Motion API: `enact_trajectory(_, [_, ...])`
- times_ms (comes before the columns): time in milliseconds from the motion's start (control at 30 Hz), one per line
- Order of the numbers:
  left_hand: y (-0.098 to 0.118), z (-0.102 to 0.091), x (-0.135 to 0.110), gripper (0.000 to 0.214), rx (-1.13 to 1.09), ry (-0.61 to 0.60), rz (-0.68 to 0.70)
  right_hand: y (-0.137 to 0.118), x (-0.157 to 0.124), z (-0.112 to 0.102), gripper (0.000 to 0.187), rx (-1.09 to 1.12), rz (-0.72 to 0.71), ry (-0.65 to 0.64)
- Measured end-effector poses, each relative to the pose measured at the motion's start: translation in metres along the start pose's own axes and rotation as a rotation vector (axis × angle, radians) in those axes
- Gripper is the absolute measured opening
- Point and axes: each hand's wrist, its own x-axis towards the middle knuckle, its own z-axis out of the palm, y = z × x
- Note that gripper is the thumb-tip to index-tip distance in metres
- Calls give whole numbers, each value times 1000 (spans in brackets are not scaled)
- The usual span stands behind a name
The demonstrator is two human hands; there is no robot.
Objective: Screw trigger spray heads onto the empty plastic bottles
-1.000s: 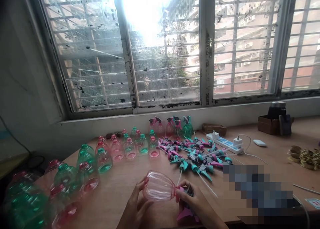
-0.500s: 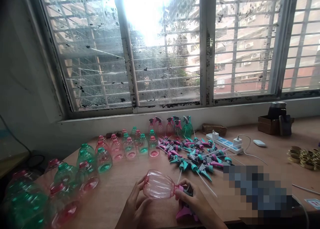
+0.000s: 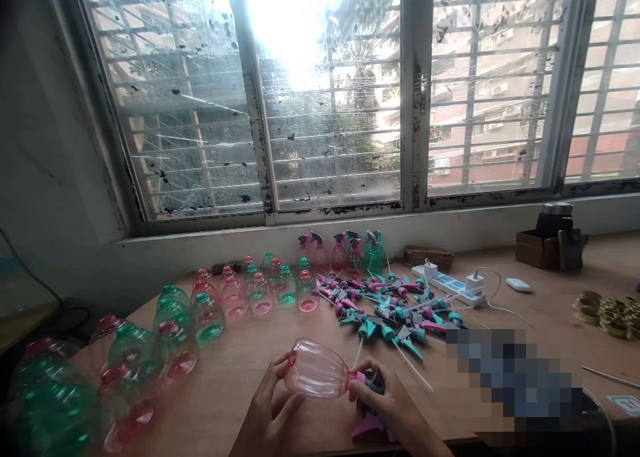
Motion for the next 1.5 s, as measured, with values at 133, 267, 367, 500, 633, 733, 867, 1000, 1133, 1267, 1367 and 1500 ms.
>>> enact_trajectory(133, [-6, 1, 1, 46, -4, 5, -8, 0, 1, -1, 40, -21, 15, 0])
enact_trajectory(267, [-18, 4, 1, 44, -4, 58, 60, 0, 2, -2, 38, -10, 20, -8])
enact_trajectory(367, [-21, 6, 1, 40, -19, 68, 68, -2, 1, 0, 39, -31, 10, 2])
enact_trajectory(500, [-16, 4, -1, 47, -27, 22, 62, -3, 0, 2, 42, -41, 9, 17])
enact_trajectory(633, [-18, 4, -1, 41, -44, 32, 52, -3, 0, 2, 42, -22, 4, 7])
enact_trajectory(733, [-24, 4, 0, 38, -29, 36, 61, -4, 0, 2, 41, -14, 10, 12])
enact_trajectory(867, [-24, 5, -1, 44, 59, 67, 86, -3, 0, 2, 40, 18, 28, 28])
enact_trajectory(1000, [-15, 5, -3, 50, 65, 31, 93, 1, 0, 0, 36, 38, 17, 20])
enact_trajectory(1133, [-12, 4, -3, 46, 28, 32, 50, 3, 0, 0, 35, 71, 15, -1])
enact_trajectory(1267, [-12, 1, -1, 37, -6, 5, 10, 4, 2, -1, 37, 68, 15, 2])
enact_trajectory(1367, [-11, 0, 0, 39, -14, 8, 35, 5, 3, -3, 37, 67, 22, 4])
enact_trajectory(1500, [-9, -1, -1, 40, 1, 17, 60, 6, 2, -3, 36, 77, 22, 10])
